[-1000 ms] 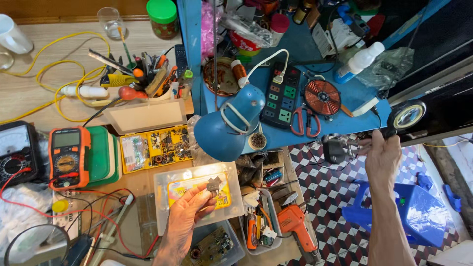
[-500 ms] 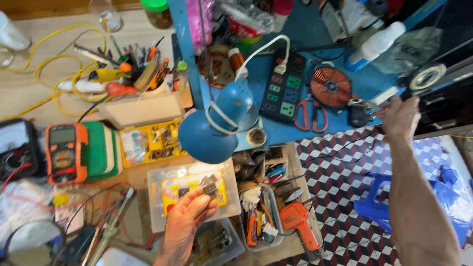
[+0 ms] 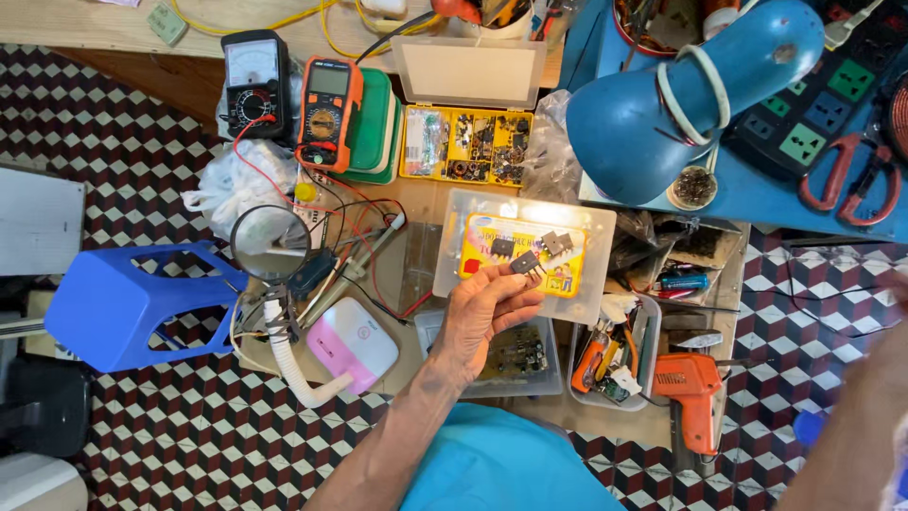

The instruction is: The person opens a plastic storage box on a cluttered electronics workbench, lifts out a circuit board, and handles small electronic components from a parts box. They then use multimeter test probes to test components on the board, using a magnifying lamp to see the small parts.

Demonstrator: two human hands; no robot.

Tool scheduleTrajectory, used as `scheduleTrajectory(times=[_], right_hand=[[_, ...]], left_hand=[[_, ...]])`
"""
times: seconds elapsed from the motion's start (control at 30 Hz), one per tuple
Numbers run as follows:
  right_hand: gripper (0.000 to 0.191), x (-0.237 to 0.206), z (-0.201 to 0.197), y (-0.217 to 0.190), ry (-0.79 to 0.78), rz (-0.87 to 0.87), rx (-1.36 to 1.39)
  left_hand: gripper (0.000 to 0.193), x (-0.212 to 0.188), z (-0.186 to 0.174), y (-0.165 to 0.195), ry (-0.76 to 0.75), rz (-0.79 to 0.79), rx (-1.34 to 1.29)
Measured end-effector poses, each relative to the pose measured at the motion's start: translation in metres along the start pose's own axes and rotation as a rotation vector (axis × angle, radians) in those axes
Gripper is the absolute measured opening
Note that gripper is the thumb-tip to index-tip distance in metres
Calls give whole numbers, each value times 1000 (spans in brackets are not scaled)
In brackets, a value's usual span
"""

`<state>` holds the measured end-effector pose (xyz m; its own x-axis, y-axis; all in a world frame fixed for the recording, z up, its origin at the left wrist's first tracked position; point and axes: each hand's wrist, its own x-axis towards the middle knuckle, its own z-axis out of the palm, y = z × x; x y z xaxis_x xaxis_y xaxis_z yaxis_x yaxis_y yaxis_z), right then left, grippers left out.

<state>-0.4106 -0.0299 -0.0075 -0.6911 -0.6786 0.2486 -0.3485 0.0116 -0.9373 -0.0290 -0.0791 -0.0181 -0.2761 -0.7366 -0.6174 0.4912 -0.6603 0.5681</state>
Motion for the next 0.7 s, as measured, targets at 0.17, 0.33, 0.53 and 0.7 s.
scheduleTrajectory(times=[0.17,0.33,0.53,0.7], right_hand=[[18,-140,88,-48,-318,479,265],[25,-191,124,-86,-468,752,512],[22,-232,129,-88,-428,714,453],[18,-257,129,-103,-463,452,204]], left_hand=[[33,-16,-15,-1,-44,-107,-72],[34,-39,-28,-5,-107,-166,-76],[36,-59,-47,-12,-189,-104,76],[34,-72,-65,-8,-224,50,440]])
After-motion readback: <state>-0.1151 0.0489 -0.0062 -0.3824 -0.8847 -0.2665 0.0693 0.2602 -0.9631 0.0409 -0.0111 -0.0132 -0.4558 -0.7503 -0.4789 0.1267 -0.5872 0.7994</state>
